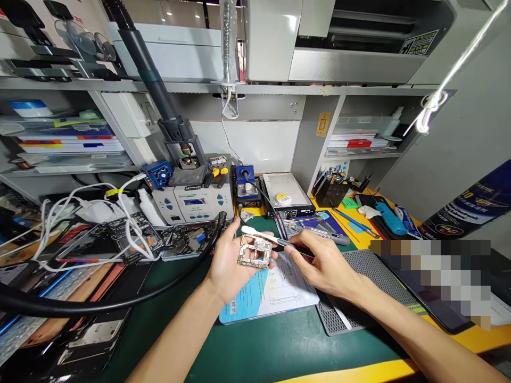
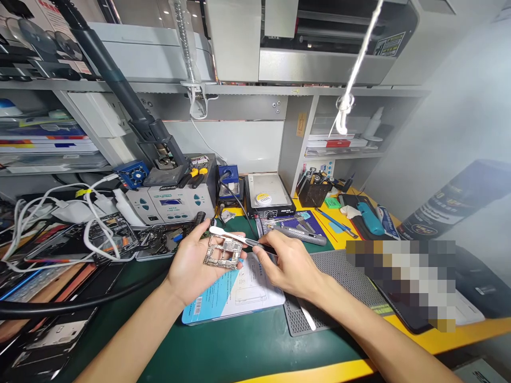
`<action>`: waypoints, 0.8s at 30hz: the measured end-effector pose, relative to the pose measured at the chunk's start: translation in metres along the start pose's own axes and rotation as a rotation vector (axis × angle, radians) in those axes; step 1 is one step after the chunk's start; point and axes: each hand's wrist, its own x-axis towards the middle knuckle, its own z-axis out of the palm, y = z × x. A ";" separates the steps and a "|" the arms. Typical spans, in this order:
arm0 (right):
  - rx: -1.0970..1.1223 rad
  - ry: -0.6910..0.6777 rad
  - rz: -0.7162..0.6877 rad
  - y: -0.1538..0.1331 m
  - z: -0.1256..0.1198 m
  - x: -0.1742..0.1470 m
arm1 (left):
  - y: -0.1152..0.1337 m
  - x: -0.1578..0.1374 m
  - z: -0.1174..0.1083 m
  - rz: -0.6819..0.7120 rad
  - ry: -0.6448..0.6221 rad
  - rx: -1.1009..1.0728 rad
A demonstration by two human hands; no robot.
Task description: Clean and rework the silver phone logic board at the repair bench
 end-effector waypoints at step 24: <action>0.056 -0.119 -0.076 -0.002 0.000 -0.003 | 0.006 0.002 -0.006 -0.006 0.056 -0.255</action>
